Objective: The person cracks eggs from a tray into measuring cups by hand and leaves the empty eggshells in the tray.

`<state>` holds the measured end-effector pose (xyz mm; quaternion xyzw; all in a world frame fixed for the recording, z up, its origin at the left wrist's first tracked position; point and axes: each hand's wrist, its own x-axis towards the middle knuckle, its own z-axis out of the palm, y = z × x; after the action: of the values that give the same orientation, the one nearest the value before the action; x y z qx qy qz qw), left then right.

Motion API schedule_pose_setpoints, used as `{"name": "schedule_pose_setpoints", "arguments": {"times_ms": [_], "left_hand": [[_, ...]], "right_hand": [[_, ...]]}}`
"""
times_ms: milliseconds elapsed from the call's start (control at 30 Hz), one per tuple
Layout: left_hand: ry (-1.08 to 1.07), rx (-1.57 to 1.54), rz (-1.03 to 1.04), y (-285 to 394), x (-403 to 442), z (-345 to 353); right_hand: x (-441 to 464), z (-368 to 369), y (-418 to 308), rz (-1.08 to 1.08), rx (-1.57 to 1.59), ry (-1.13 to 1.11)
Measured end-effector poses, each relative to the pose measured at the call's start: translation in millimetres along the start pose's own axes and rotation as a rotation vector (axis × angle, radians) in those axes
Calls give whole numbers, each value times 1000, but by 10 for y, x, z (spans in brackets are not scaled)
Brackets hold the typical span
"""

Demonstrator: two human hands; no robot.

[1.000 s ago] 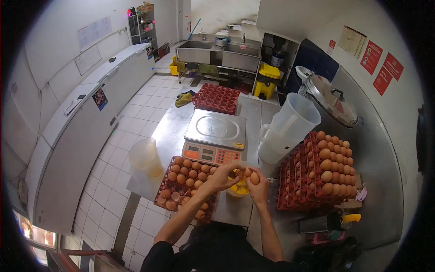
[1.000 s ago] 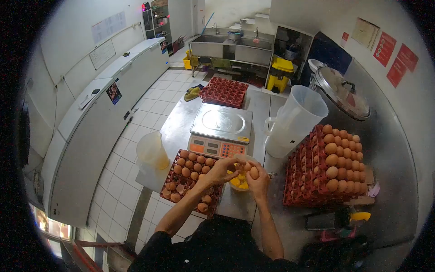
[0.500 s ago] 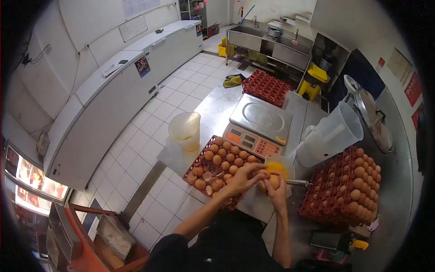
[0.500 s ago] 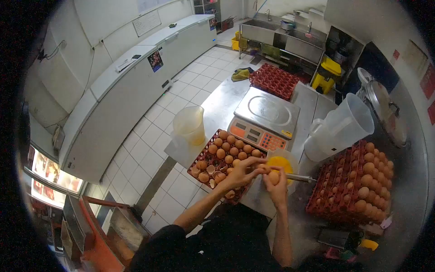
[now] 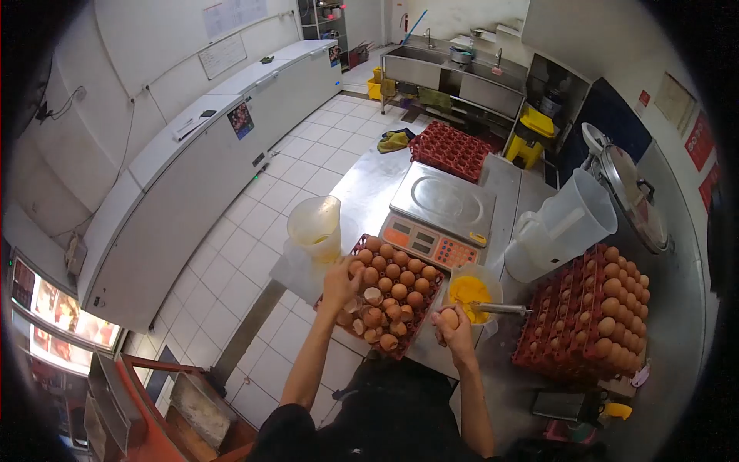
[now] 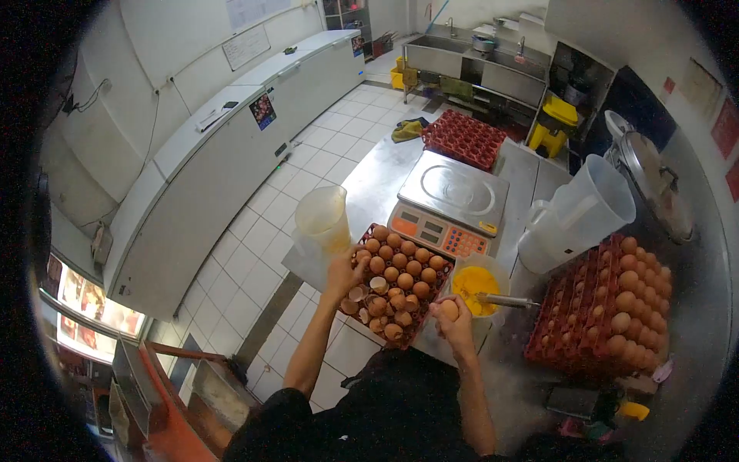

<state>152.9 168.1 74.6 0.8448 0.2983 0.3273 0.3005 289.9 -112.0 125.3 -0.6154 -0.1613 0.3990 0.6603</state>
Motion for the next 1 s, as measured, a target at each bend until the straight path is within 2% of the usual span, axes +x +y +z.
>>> {"name": "schedule_pose_setpoints", "arguments": {"times_ms": [67, 100, 167, 300, 367, 400, 467, 500, 567, 600, 667, 700, 733, 800, 833, 900, 933, 1000], "left_hand": [[-139, 127, -128, -178, 147, 34], [-134, 122, -119, -273, 183, 90], [-324, 326, -74, -474, 216, 238], [-288, 321, 6, -781, 282, 287], [-290, 134, -16, -696, 301, 189], [-288, 132, -7, -589, 303, 167], [-47, -95, -36, -295, 276, 119], [-59, -97, -22, -52, 266, 70], [120, -691, -115, 528, 205, 27], [100, -704, -109, 713, 179, 57], [164, -899, 54, 1077, 108, 154], [262, -981, 96, 1369, 42, 218], [241, -998, 99, 1542, -52, 391], [184, -989, -59, 1788, -301, 674], [165, -1000, -56, 1856, -349, 740], [15, -776, 160, 1964, -385, 842], [6, -785, 170, 1986, -373, 931], [83, -1024, 47, 2000, -366, 1067]], "right_hand": [[-3, -13, -36, 5, -27, 75], [-2, -22, -58, -5, -29, 78], [-20, -50, -82, 1, 62, 62], [16, -126, -43, -36, 161, 33], [15, -136, -112, -18, 288, 1], [33, -153, -134, -27, 287, 4], [65, -162, -147, -30, 403, 39], [91, -164, -139, -40, 412, 53], [166, -207, -152, -48, 466, 43], [182, -205, -184, -58, 468, 65], [219, -130, -264, -88, 505, 81], [227, -115, -298, -130, 508, 50], [231, -88, -335, -142, 508, 73], [251, -4, -391, -160, 601, 37], [285, 70, -399, -183, 565, 132], [299, -81, -332, -213, 558, 179], [308, -166, -317, -233, 551, 209], [244, -347, -317, -256, 534, 175]]}}
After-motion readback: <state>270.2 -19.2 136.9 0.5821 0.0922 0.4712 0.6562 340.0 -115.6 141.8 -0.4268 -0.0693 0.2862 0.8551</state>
